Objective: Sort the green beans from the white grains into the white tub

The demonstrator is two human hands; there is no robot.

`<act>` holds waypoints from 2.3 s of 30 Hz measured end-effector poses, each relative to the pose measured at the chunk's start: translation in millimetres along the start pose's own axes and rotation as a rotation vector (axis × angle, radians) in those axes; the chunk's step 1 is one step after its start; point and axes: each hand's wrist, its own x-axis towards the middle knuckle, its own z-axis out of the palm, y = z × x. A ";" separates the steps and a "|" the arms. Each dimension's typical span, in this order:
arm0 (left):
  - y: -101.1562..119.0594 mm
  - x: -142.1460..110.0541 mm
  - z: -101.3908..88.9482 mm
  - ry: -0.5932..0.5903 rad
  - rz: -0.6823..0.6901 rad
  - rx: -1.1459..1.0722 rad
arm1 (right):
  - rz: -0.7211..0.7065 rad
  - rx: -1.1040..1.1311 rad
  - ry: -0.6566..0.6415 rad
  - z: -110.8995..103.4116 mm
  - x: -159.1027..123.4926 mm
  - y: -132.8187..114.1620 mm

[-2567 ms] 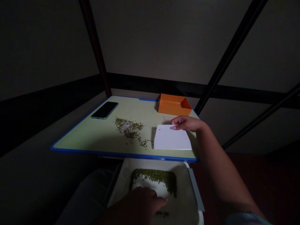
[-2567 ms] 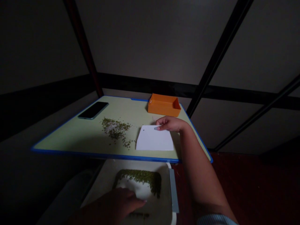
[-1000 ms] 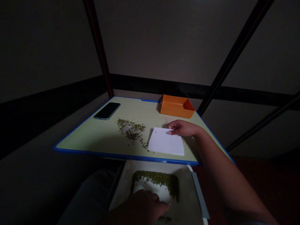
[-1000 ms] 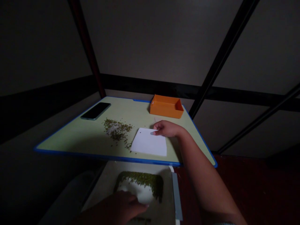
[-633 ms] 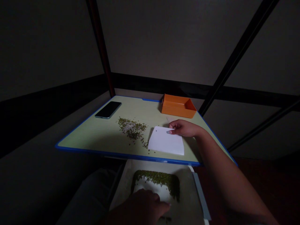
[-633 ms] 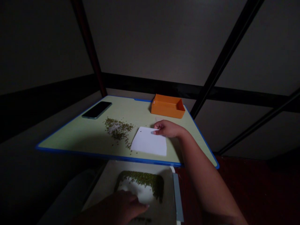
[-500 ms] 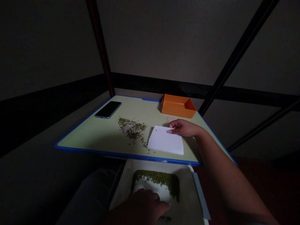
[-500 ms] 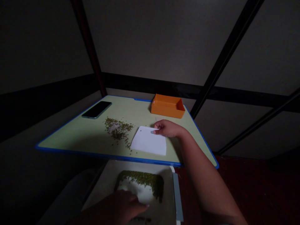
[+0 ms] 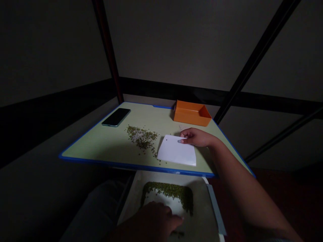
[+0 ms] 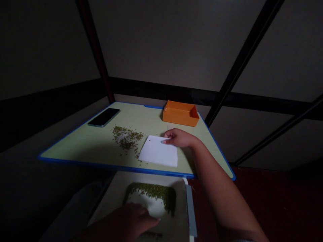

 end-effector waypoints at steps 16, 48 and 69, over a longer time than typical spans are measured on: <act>34.8 -9.5 -40.1 0.133 -0.251 0.033 | -0.015 0.012 -0.050 3.7 -1.8 -4.9; 39.7 -7.2 -45.0 0.068 -0.335 0.045 | -0.080 0.029 -0.132 7.8 -1.4 -2.6; 36.6 -9.4 -37.2 0.090 -0.305 0.082 | -0.040 0.051 0.177 0.0 -5.0 -3.9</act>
